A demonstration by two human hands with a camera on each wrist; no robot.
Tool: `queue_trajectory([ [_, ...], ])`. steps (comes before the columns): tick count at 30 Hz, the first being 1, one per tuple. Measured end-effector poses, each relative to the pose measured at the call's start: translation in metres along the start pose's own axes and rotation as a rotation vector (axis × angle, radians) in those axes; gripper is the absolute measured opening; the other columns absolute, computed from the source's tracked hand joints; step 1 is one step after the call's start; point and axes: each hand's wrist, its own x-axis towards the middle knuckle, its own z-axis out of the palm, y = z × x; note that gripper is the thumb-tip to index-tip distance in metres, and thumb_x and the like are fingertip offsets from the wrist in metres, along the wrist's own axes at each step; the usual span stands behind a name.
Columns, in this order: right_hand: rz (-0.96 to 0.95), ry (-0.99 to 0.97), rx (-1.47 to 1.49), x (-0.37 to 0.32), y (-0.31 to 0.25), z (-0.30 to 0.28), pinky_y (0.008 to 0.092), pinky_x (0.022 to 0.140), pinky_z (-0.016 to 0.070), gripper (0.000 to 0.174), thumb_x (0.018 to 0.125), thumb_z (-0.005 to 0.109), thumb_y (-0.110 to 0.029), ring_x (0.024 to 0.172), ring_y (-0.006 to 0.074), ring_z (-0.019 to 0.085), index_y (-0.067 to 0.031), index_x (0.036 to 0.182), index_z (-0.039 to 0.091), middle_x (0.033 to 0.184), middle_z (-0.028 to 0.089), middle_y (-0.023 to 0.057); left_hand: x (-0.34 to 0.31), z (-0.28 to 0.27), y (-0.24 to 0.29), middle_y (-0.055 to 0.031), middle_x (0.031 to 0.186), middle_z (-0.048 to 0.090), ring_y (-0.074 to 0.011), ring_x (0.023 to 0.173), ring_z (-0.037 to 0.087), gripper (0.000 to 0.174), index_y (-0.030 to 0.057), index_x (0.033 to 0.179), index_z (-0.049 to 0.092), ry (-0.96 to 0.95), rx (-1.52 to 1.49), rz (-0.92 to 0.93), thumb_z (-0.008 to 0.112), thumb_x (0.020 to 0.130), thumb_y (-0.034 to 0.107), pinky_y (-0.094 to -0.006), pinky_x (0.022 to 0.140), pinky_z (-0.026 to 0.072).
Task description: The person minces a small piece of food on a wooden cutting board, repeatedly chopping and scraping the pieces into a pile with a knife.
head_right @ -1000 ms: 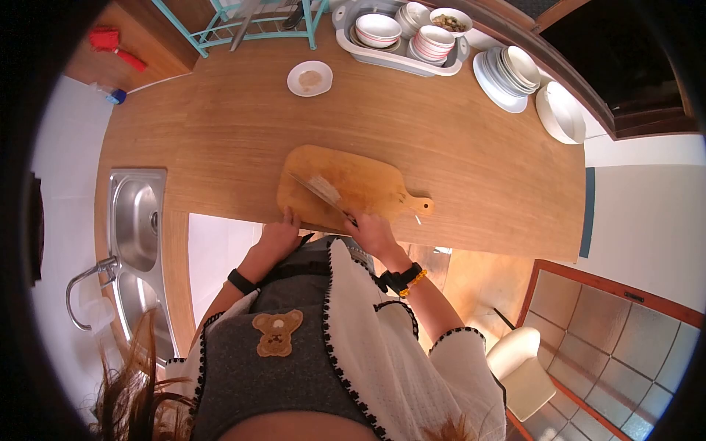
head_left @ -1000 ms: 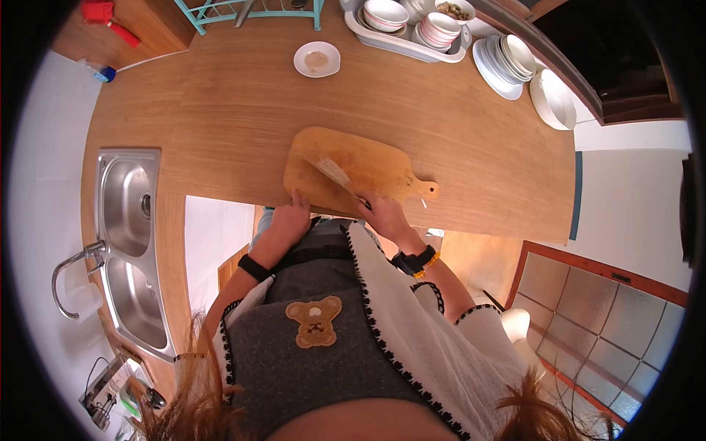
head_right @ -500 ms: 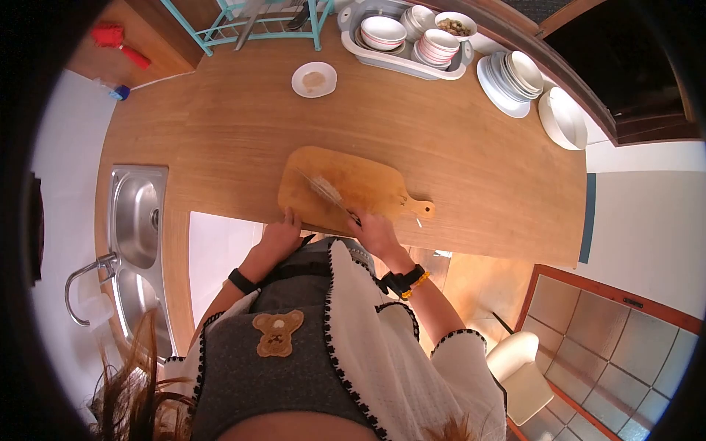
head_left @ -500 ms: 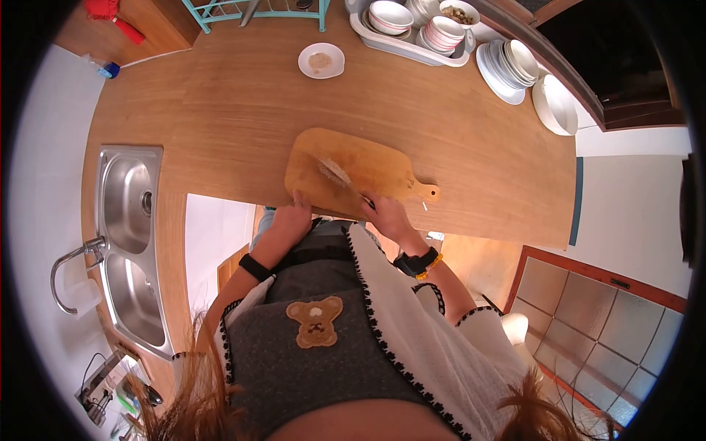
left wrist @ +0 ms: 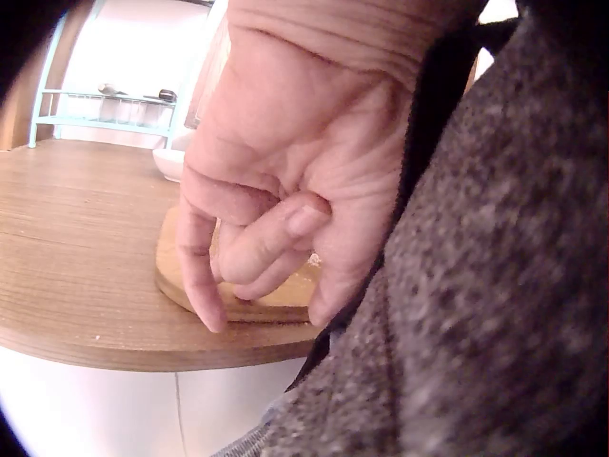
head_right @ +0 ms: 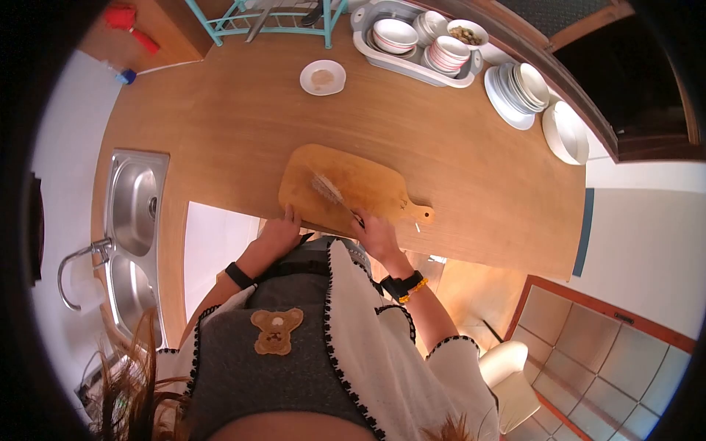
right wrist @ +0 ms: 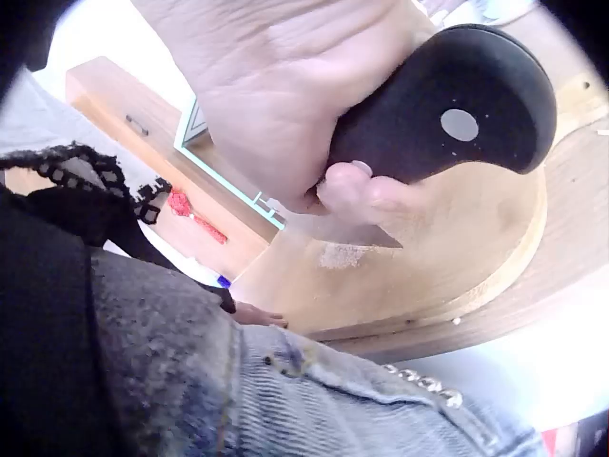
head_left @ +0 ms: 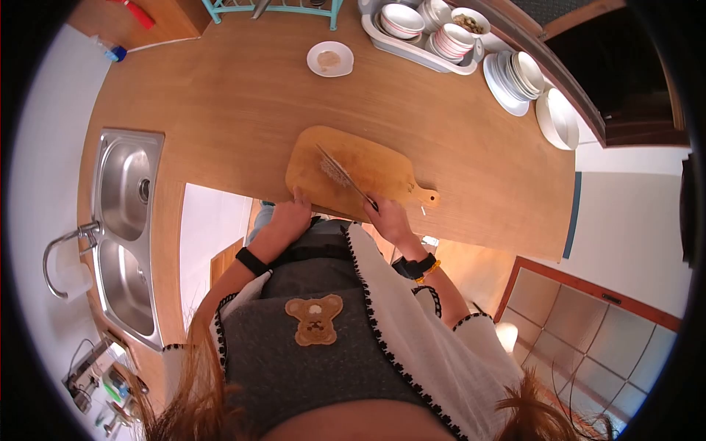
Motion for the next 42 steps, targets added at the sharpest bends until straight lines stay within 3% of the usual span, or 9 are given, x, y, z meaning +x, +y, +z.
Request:
queue_trajectory([
  [2,0.028,-0.023,0.034,0.0,0.0,0.0,0.0428,0.063,0.0461,0.027,0.084,0.048,-0.026,0.073,0.0351,0.058,-0.0088,0.102,0.057,0.077,0.061,0.0169,0.0,0.01,-0.002,-0.0363,0.116,0.04,-0.0382,0.063,0.06,0.049,-0.0091,0.105,0.045,-0.032,-0.035,-0.032,0.06,0.069,0.022,-0.0417,0.055,0.0501],
  [5,-0.017,0.083,0.084,0.0,0.004,0.006,0.0428,0.063,0.0458,0.026,0.084,0.048,-0.026,0.074,0.0356,0.058,-0.0075,0.101,0.057,0.076,0.061,0.0174,-0.002,0.013,-0.001,-0.0368,0.113,0.042,-0.0371,0.06,0.06,0.043,-0.0095,0.101,0.048,0.031,0.044,-0.003,0.057,0.07,0.018,-0.0402,0.052,0.0496],
  [9,0.015,-0.038,0.057,0.002,0.001,0.0,0.0425,0.061,0.0452,0.026,0.085,0.048,-0.026,0.073,0.0355,0.058,-0.007,0.1,0.057,0.075,0.06,0.0186,-0.001,0.017,0.0,-0.0372,0.109,0.045,-0.0353,0.058,0.06,0.036,-0.0087,0.097,0.05,0.074,0.011,-0.039,0.054,0.07,0.015,-0.0391,0.048,0.0485],
  [17,0.065,-0.001,0.053,0.0,0.003,-0.002,0.0416,0.056,0.044,0.025,0.085,0.048,-0.026,0.067,0.0369,0.057,-0.0077,0.098,0.058,0.069,0.058,0.0201,0.0,0.024,0.001,-0.0376,0.106,0.047,-0.0295,0.057,0.06,0.032,-0.0086,0.094,0.052,0.126,0.062,-0.005,0.051,0.071,0.014,-0.0379,0.043,0.0465],
  [27,0.044,0.023,0.038,-0.004,0.007,-0.006,0.0424,0.055,0.0438,0.024,0.085,0.049,-0.025,0.066,0.0376,0.057,-0.0056,0.096,0.057,0.068,0.057,0.0212,0.005,0.01,0.006,-0.0401,0.107,0.045,-0.0316,0.054,0.06,0.036,-0.0131,0.098,0.05,-0.013,-0.041,-0.062,0.048,0.072,0.013,-0.0393,0.042,0.0461],
  [29,0.106,0.023,0.136,-0.009,0.003,-0.008,0.0352,0.05,0.0391,0.024,0.086,0.049,-0.022,0.055,0.0308,0.055,-0.0001,0.094,0.056,0.064,0.053,0.0204,0.002,0.008,0.006,-0.041,0.107,0.044,-0.0324,0.054,0.059,0.035,-0.013,0.096,0.051,0.031,0.012,-0.027,0.049,0.072,0.012,-0.04,0.043,0.0463],
  [33,-0.005,0.056,0.032,-0.012,0.019,-0.002,0.0373,0.05,0.0409,0.023,0.086,0.047,-0.023,0.057,0.0318,0.057,-0.0028,0.093,0.056,0.063,0.053,0.0197,0.006,0.006,0.008,-0.0409,0.107,0.044,-0.0327,0.054,0.06,0.035,-0.0121,0.096,0.052,-0.054,-0.027,-0.07,0.049,0.072,0.013,-0.04,0.043,0.0465],
  [38,0.165,0.091,0.232,-0.013,0.026,-0.002,0.0331,0.045,0.0359,0.022,0.086,0.047,-0.02,0.048,0.0227,0.05,0.0003,0.088,0.053,0.056,0.046,0.0159,0.002,0.005,0.008,-0.041,0.107,0.044,-0.0321,0.054,0.06,0.034,-0.0102,0.096,0.054,0.02,0.023,-0.02,0.049,0.072,0.014,-0.0384,0.043,0.0464],
  [42,0.139,0.154,0.181,-0.01,0.026,0.005,0.0345,0.047,0.0377,0.022,0.086,0.046,-0.02,0.052,0.0275,0.053,-0.0002,0.09,0.054,0.059,0.049,0.0173,0.002,0.008,0.008,-0.0414,0.108,0.043,-0.0319,0.053,0.059,0.037,-0.0107,0.098,0.053,0.029,0.022,-0.039,0.049,0.072,0.014,-0.0381,0.042,0.0459],
])
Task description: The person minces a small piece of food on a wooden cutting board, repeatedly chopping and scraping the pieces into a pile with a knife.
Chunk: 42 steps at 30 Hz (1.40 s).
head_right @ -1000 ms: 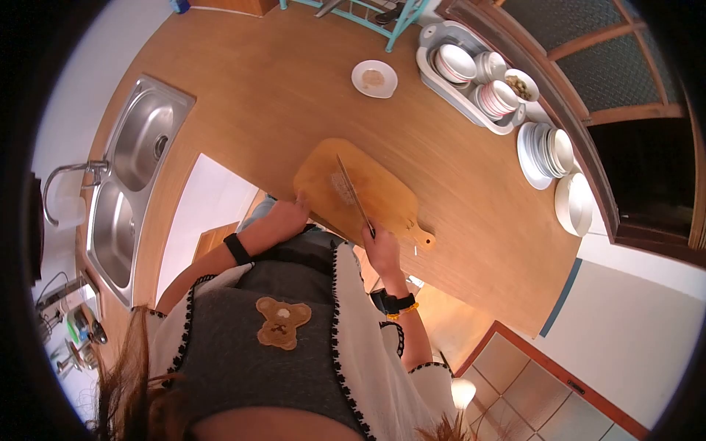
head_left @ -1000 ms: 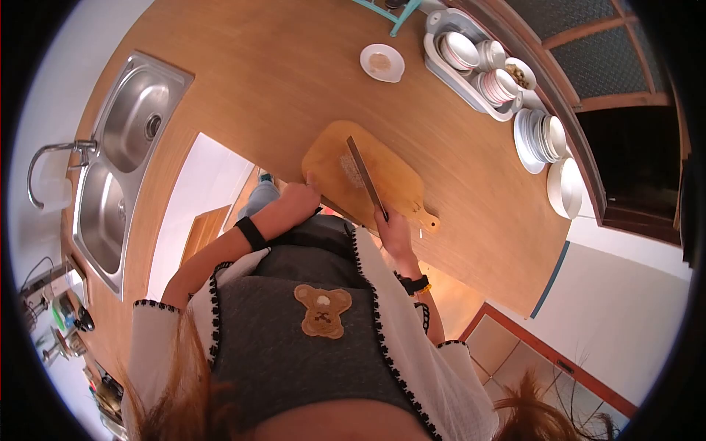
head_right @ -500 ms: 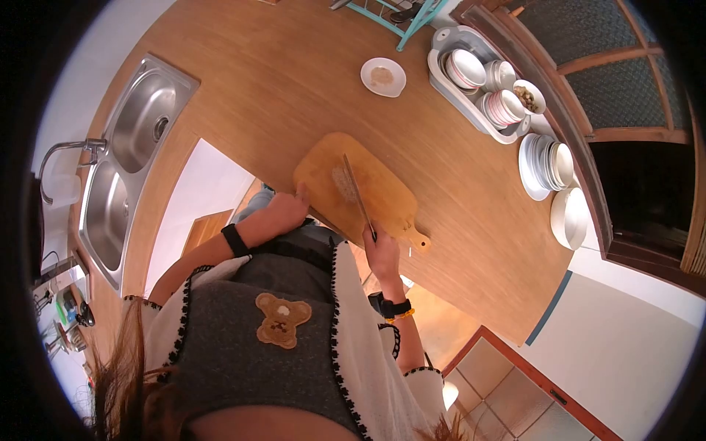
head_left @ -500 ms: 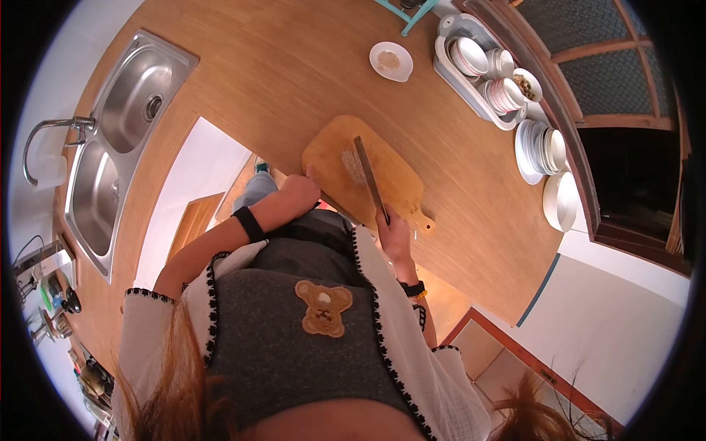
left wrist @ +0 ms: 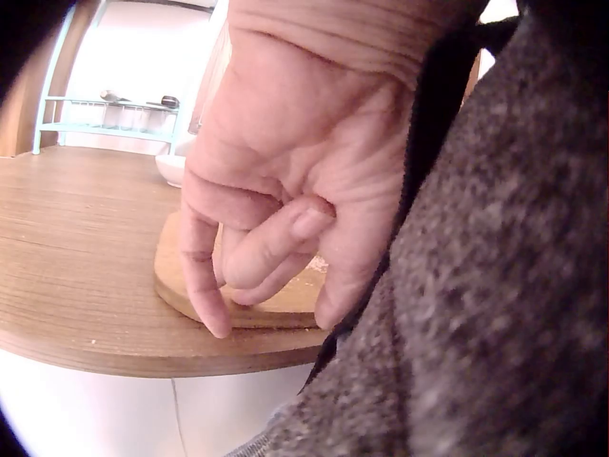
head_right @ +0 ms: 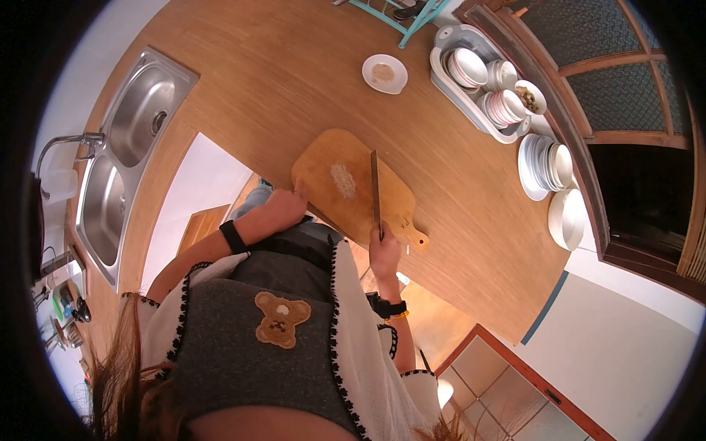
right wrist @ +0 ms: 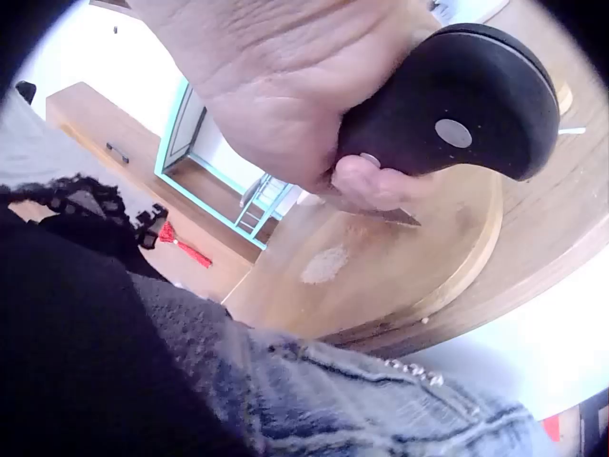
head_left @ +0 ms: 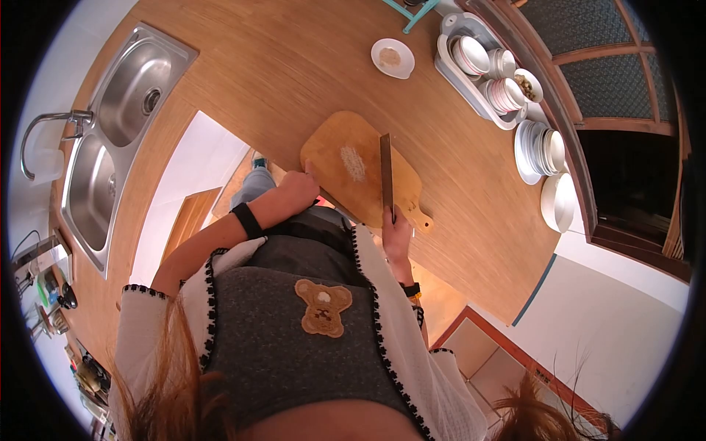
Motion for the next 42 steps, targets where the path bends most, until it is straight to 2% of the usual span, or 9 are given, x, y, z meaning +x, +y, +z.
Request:
queue_trajectory([
  [5,-0.092,-0.014,-0.075,-0.006,-0.008,0.017,0.0395,0.052,0.0414,0.026,0.086,0.047,-0.025,0.061,0.0367,0.056,-0.0028,0.095,0.057,0.064,0.055,0.0193,-0.001,-0.006,0.0,-0.0415,0.108,0.043,-0.0313,0.052,0.059,0.04,-0.0118,0.101,0.052,-0.031,-0.014,0.017,0.05,0.072,0.015,-0.0384,0.041,0.0446],
  [9,-0.104,-0.05,-0.074,-0.005,-0.018,0.012,0.0407,0.054,0.0427,0.027,0.086,0.047,-0.027,0.063,0.0371,0.057,-0.0029,0.095,0.057,0.066,0.056,0.0201,-0.002,-0.005,-0.001,-0.0411,0.108,0.043,-0.0305,0.052,0.059,0.039,-0.0115,0.101,0.052,-0.028,0.009,0.026,0.049,0.072,0.015,-0.0385,0.041,0.0445],
  [12,0.01,-0.096,-0.04,-0.003,-0.022,0.008,0.0418,0.055,0.0438,0.027,0.086,0.047,-0.026,0.065,0.0377,0.057,-0.0036,0.096,0.058,0.068,0.057,0.0206,-0.002,-0.003,-0.001,-0.0409,0.11,0.043,-0.0298,0.052,0.059,0.039,-0.0114,0.102,0.051,-0.008,-0.018,0.023,0.048,0.073,0.014,-0.0383,0.042,0.0448],
  [15,-0.012,-0.021,-0.072,-0.001,-0.011,0.013,0.0427,0.055,0.0438,0.027,0.086,0.048,-0.027,0.064,0.0371,0.057,-0.0044,0.097,0.058,0.066,0.057,0.0202,-0.002,-0.002,-0.001,-0.0408,0.11,0.042,-0.0296,0.053,0.059,0.04,-0.0116,0.103,0.05,-0.006,-0.024,0.001,0.048,0.073,0.014,-0.0382,0.043,0.0452],
  [18,-0.148,0.015,-0.141,-0.003,-0.009,0.02,0.0428,0.054,0.0435,0.028,0.085,0.048,-0.027,0.061,0.0366,0.057,-0.0047,0.099,0.058,0.065,0.056,0.0204,-0.003,-0.008,0.0,-0.0407,0.11,0.042,-0.0299,0.053,0.059,0.039,-0.0115,0.103,0.05,0.012,-0.019,0.002,0.047,0.073,0.013,-0.0386,0.043,0.0453],
  [20,-0.155,-0.067,-0.19,-0.005,-0.013,0.021,0.0435,0.053,0.0434,0.028,0.085,0.048,-0.026,0.059,0.0365,0.057,-0.005,0.101,0.058,0.064,0.056,0.0206,-0.003,-0.02,0.002,-0.0419,0.113,0.039,-0.0285,0.064,0.063,0.041,-0.0161,0.105,0.05,-0.103,-0.013,0.0,0.05,0.073,0.011,-0.0337,0.046,0.049],
  [24,-0.111,-0.11,-0.144,-0.006,-0.021,0.018,0.044,0.054,0.0438,0.028,0.085,0.048,-0.026,0.06,0.037,0.057,-0.006,0.102,0.057,0.065,0.057,0.0204,-0.004,-0.01,0.0,-0.042,0.113,0.04,-0.0284,0.064,0.063,0.041,-0.0164,0.104,0.05,-0.079,-0.005,0.012,0.049,0.073,0.011,-0.0338,0.045,0.0486],
  [26,-0.141,-0.074,-0.123,-0.006,-0.021,0.018,0.0442,0.055,0.0442,0.028,0.085,0.048,-0.027,0.062,0.0371,0.057,-0.0068,0.102,0.057,0.064,0.057,0.0197,-0.003,0.004,-0.002,-0.0409,0.11,0.042,-0.0314,0.05,0.058,0.04,-0.012,0.106,0.048,0.023,-0.025,0.017,0.046,0.074,0.012,-0.04,0.04,0.0441],
  [42,-0.103,-0.15,-0.16,0.001,-0.018,0.014,0.0438,0.056,0.0439,0.03,0.086,0.046,-0.029,0.066,0.0385,0.057,-0.0056,0.102,0.057,0.07,0.058,0.0209,-0.003,0.006,-0.002,-0.0421,0.106,0.043,-0.0327,0.052,0.059,0.04,-0.0144,0.103,0.048,0.058,-0.066,0.023,0.048,0.071,0.01,-0.0414,0.043,0.0462],
])
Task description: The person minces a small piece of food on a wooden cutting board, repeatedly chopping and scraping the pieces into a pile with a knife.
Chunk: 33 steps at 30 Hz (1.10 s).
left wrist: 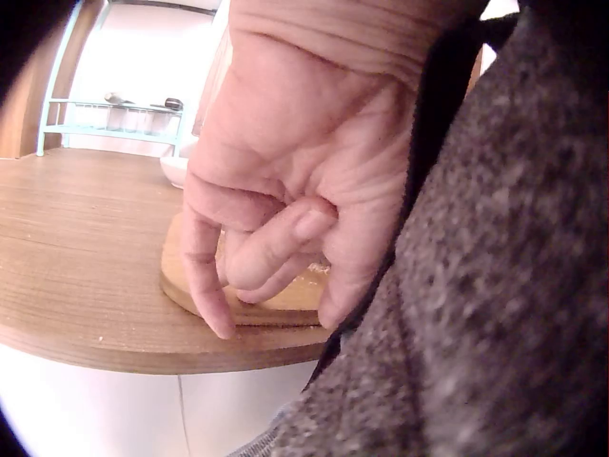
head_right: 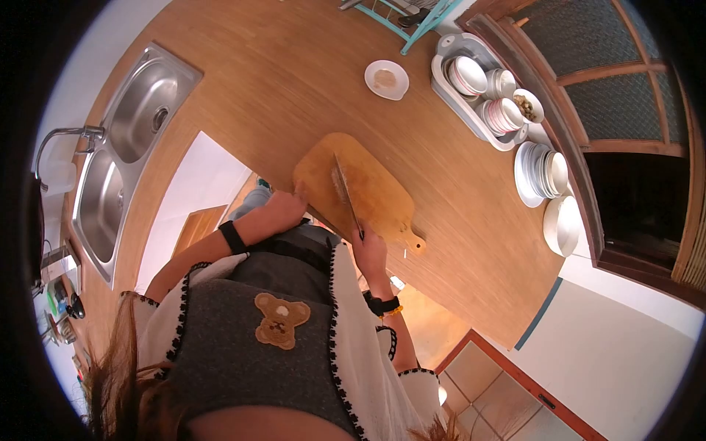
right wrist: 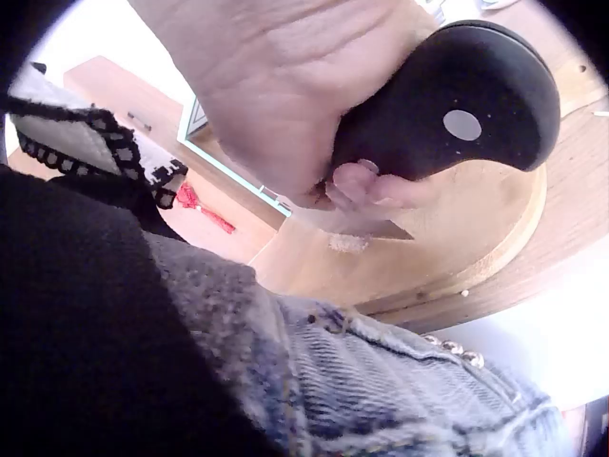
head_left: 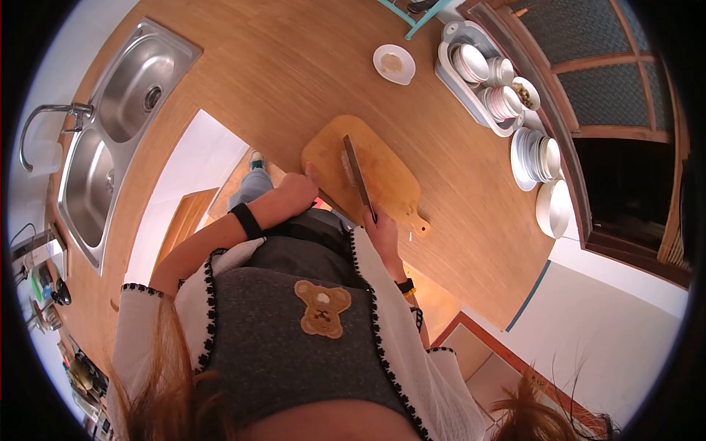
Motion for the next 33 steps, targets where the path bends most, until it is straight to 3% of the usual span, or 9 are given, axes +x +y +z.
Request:
queue_trajectory([
  [6,-0.046,0.045,0.027,0.001,0.002,0.001,0.0431,0.056,0.0438,0.029,0.086,0.047,-0.029,0.067,0.0378,0.057,-0.0053,0.1,0.058,0.069,0.058,0.0209,0.001,-0.001,0.0,-0.0426,0.105,0.043,-0.0317,0.052,0.059,0.039,-0.0145,0.101,0.049,-0.006,0.008,0.022,0.048,0.071,0.011,-0.0413,0.043,0.0457],
  [15,0.114,0.098,0.127,0.002,0.001,-0.004,0.0399,0.052,0.0409,0.029,0.087,0.047,-0.028,0.059,0.0366,0.055,-0.0018,0.092,0.056,0.062,0.054,0.0196,0.003,-0.005,0.0,-0.04,0.097,0.05,-0.0289,0.052,0.06,0.041,-0.0178,0.1,0.048,-0.059,0.034,0.025,0.048,0.071,0.012,-0.0399,0.042,0.0451],
  [18,0.042,0.141,0.106,0.002,0.007,0.0,0.0407,0.054,0.0421,0.029,0.087,0.046,-0.028,0.063,0.0372,0.056,-0.0027,0.095,0.057,0.066,0.056,0.0207,0.002,-0.006,0.002,-0.0383,0.093,0.052,-0.0283,0.052,0.059,0.042,-0.0187,0.1,0.048,-0.042,0.053,0.016,0.048,0.071,0.012,-0.0403,0.043,0.045],
  [20,0.025,0.059,0.044,0.001,0.003,-0.001,0.0425,0.056,0.0432,0.029,0.087,0.046,-0.029,0.067,0.0384,0.057,-0.0041,0.099,0.057,0.071,0.057,0.0219,0.004,-0.005,0.002,-0.0368,0.091,0.054,-0.0281,0.052,0.059,0.044,-0.0198,0.101,0.047,-0.087,0.049,0.01,0.048,0.071,0.012,-0.0412,0.044,0.0452],
  [26,0.015,-0.069,-0.004,0.001,-0.004,-0.006,0.0448,0.058,0.044,0.03,0.086,0.046,-0.029,0.069,0.04,0.056,-0.0063,0.103,0.056,0.071,0.058,0.0224,0.003,-0.002,-0.001,-0.0395,0.099,0.049,-0.028,0.052,0.059,0.039,-0.0167,0.098,0.05,-0.054,0.045,0.03,0.049,0.071,0.012,-0.0398,0.043,0.0455],
  [33,-0.011,-0.049,-0.019,0.003,-0.002,-0.006,0.045,0.056,0.0438,0.029,0.086,0.046,-0.029,0.067,0.0393,0.057,-0.007,0.102,0.057,0.069,0.057,0.022,0.003,-0.009,0.001,-0.0411,0.105,0.045,-0.0291,0.053,0.06,0.035,-0.0135,0.096,0.052,-0.08,0.036,0.009,0.048,0.072,0.012,-0.0396,0.044,0.0459],
])
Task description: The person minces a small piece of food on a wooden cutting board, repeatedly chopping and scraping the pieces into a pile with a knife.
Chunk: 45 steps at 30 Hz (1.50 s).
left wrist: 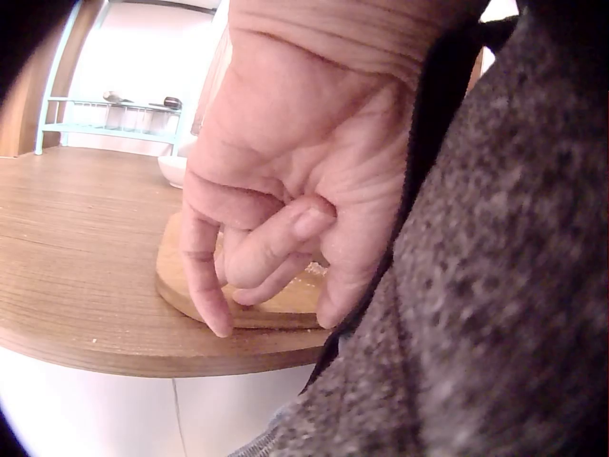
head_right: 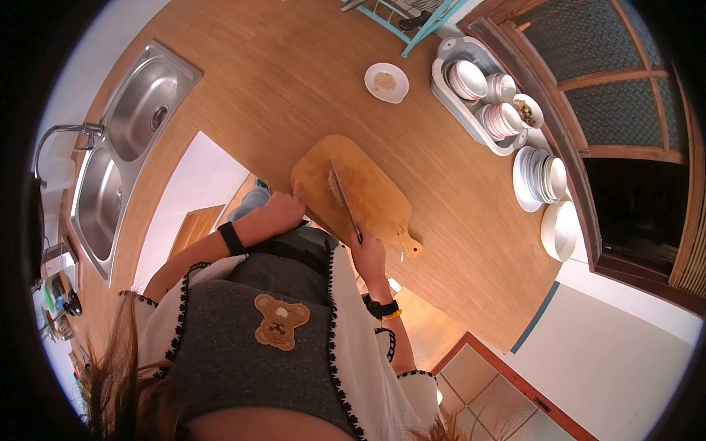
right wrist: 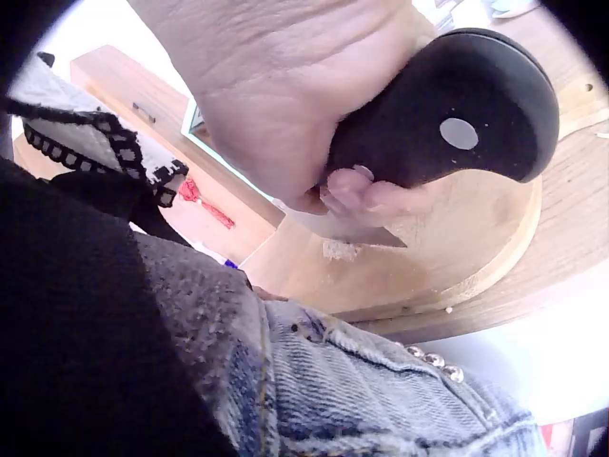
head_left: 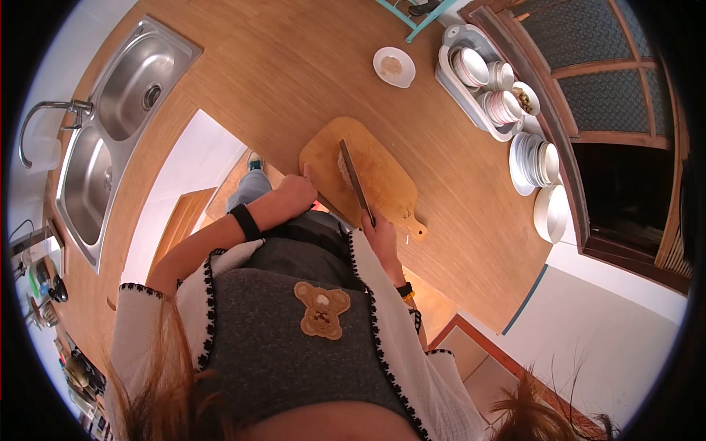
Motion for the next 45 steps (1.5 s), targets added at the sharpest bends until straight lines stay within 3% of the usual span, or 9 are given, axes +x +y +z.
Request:
queue_trajectory([
  [9,-0.024,0.022,-0.003,-0.002,-0.002,-0.001,0.0438,0.055,0.0437,0.028,0.086,0.047,-0.028,0.065,0.0379,0.057,-0.0074,0.101,0.057,0.067,0.057,0.0206,-0.001,0.01,-0.001,-0.0404,0.106,0.045,-0.0293,0.054,0.06,0.035,-0.0104,0.097,0.053,0.047,0.063,0.002,0.047,0.073,0.014,-0.0407,0.046,0.0464],
  [15,-0.005,-0.016,0.016,-0.001,-0.004,0.0,0.0431,0.055,0.044,0.026,0.086,0.047,-0.027,0.066,0.037,0.057,-0.0088,0.102,0.057,0.068,0.058,0.0201,0.0,0.01,-0.001,-0.0401,0.105,0.046,-0.0304,0.055,0.06,0.035,-0.0108,0.098,0.052,-0.071,-0.073,-0.083,0.047,0.072,0.013,-0.042,0.049,0.0471],
  [24,-0.036,-0.031,-0.008,-0.003,-0.003,-0.001,0.0426,0.056,0.044,0.026,0.086,0.048,-0.025,0.067,0.0364,0.057,-0.01,0.105,0.057,0.071,0.058,0.0192,0.001,0.023,0.0,-0.0381,0.098,0.05,-0.0343,0.057,0.059,0.038,-0.0141,0.099,0.052,0.13,-0.067,-0.015,0.049,0.07,0.011,-0.0446,0.052,0.0467],
  [27,-0.073,0.012,-0.053,0.001,-0.006,0.0,0.0427,0.057,0.0446,0.026,0.085,0.048,-0.025,0.067,0.0368,0.057,-0.0098,0.104,0.057,0.071,0.058,0.0199,0.001,0.011,-0.001,-0.038,0.1,0.05,-0.0341,0.058,0.059,0.037,-0.0133,0.097,0.053,-0.067,-0.186,-0.15,0.049,0.069,0.011,-0.0438,0.051,0.0468],
  [30,-0.007,-0.038,-0.011,-0.002,-0.012,-0.005,0.0434,0.058,0.0452,0.026,0.085,0.048,-0.025,0.069,0.0372,0.058,-0.0098,0.104,0.057,0.073,0.059,0.0204,0.001,0.03,-0.003,-0.0385,0.101,0.049,-0.033,0.057,0.059,0.037,-0.013,0.096,0.052,0.147,-0.063,-0.03,0.05,0.069,0.012,-0.0424,0.049,0.0468],
  [32,-0.063,-0.016,-0.058,-0.001,-0.009,-0.003,0.0435,0.059,0.0457,0.026,0.085,0.049,-0.026,0.069,0.0373,0.058,-0.0094,0.104,0.057,0.073,0.059,0.0206,0.003,0.019,-0.002,-0.039,0.103,0.048,-0.0308,0.057,0.06,0.038,-0.0126,0.098,0.051,-0.004,-0.113,-0.085,0.05,0.069,0.012,-0.0403,0.046,0.0466],
  [35,-0.053,-0.005,0.005,-0.001,-0.009,-0.001,0.0435,0.059,0.0456,0.026,0.085,0.049,-0.026,0.069,0.0372,0.058,-0.0091,0.104,0.057,0.073,0.059,0.0205,-0.002,0.007,-0.004,-0.0387,0.102,0.049,-0.0293,0.058,0.061,0.039,-0.0127,0.1,0.05,0.006,-0.007,0.021,0.049,0.07,0.012,-0.0399,0.045,0.0468],
  [42,-0.003,-0.052,0.049,-0.001,-0.011,-0.002,0.0435,0.059,0.0456,0.027,0.085,0.049,-0.025,0.07,0.0375,0.058,-0.009,0.105,0.057,0.075,0.059,0.0205,-0.002,0.001,-0.004,-0.0386,0.099,0.05,-0.029,0.055,0.06,0.038,-0.013,0.101,0.049,-0.039,-0.033,-0.01,0.048,0.071,0.011,-0.04,0.045,0.0469],
  [45,-0.096,-0.026,0.005,0.0,-0.004,-0.001,0.0426,0.059,0.0457,0.027,0.085,0.049,-0.025,0.069,0.0367,0.058,-0.0089,0.104,0.057,0.074,0.059,0.02,0.002,0.0,-0.002,-0.0394,0.101,0.048,-0.0298,0.055,0.06,0.038,-0.0129,0.102,0.049,-0.109,-0.037,0.016,0.047,0.072,0.011,-0.0405,0.044,0.0464],
])
